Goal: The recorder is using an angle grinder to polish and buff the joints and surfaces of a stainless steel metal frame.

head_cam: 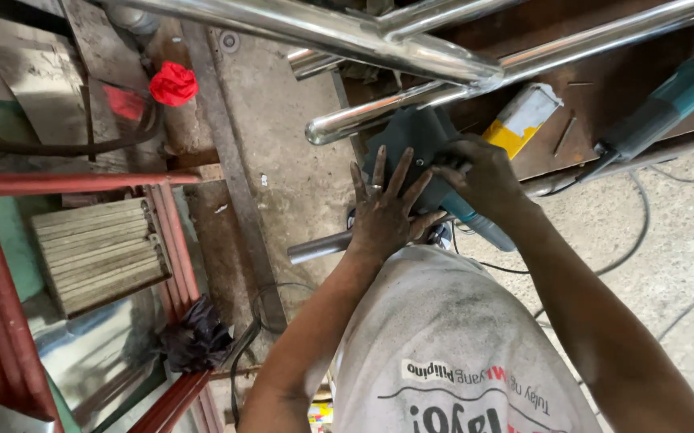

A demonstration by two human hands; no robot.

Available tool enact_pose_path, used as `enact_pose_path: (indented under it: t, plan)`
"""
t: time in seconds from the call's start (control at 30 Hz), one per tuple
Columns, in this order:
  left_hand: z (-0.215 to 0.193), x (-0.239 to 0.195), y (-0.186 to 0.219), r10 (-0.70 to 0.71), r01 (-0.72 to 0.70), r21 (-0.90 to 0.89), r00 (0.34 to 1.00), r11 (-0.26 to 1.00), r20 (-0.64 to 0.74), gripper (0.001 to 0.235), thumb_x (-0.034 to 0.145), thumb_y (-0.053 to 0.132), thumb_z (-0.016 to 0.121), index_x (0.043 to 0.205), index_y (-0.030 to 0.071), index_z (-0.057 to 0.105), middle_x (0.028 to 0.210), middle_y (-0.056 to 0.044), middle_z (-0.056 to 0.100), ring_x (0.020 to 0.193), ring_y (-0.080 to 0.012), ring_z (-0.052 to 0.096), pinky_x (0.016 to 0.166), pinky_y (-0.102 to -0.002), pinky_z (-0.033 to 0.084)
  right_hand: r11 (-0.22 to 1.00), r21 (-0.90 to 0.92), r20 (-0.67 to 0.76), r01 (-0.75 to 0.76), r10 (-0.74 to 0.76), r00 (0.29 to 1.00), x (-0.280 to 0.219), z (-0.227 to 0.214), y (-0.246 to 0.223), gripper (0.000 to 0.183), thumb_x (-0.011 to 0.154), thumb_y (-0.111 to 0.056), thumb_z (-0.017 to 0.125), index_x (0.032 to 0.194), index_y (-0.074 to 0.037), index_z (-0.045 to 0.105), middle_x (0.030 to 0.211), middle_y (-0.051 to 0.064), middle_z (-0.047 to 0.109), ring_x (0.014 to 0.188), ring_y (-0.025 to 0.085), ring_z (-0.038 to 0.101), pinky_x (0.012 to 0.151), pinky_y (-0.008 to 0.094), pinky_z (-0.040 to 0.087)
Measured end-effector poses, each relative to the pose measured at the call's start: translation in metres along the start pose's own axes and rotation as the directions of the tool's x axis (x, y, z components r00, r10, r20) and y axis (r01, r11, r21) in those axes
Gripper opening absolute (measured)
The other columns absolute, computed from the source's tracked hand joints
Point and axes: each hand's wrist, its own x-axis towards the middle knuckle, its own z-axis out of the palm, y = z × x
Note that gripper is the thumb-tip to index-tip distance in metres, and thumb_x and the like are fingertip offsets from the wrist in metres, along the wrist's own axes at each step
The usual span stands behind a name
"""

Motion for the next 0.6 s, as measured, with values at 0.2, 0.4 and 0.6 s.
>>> enact_pose_path:
  t: [0.2,0.4,0.6]
  plan:
    - [0.009,0.002,-0.007,0.008,-0.008,0.011,1.0,1.0,-0.016,0.084,0.081,0.08,0.061,0.151,0.036,0.046,0.169,-0.006,0.032,0.155,-0.0474,0.029,0.115,-0.084,0.021,0.999,0.038,-0.088,0.012,-0.008,0.996,0.012,0.019,0.029,0.028,0.091,-0.024,0.085,0.113,-0.009,0.075,0.105,0.018,0.072,0.102,0.044,0.069,0.081,0.051,0.056]
    - [0.004,-0.004,0.0,-0.014,0.012,0.034,0.999,0.999,0.053,0.084,0.081,0.083,0.057,0.152,0.039,0.045,0.169,-0.006,0.032,0.154,-0.0464,0.031,0.116,-0.084,0.022,0.977,0.203,-0.093,-0.062,0.082,0.992,0.012,0.032,0.023,0.028,0.085,-0.022,0.09,0.108,-0.014,0.077,0.097,0.014,0.075,0.099,0.034,0.072,0.076,0.044,0.056]
    - [0.006,-0.002,-0.004,-0.002,-0.001,0.035,0.995,0.999,0.102,0.083,0.078,0.082,0.062,0.147,0.038,0.05,0.169,-0.006,0.03,0.156,-0.0459,0.026,0.117,-0.085,0.017,0.983,-0.054,-0.136,0.174,-0.18,0.974,0.011,0.035,0.038,0.035,0.088,-0.031,0.087,0.114,-0.011,0.076,0.107,0.018,0.069,0.106,0.041,0.067,0.081,0.048,0.058]
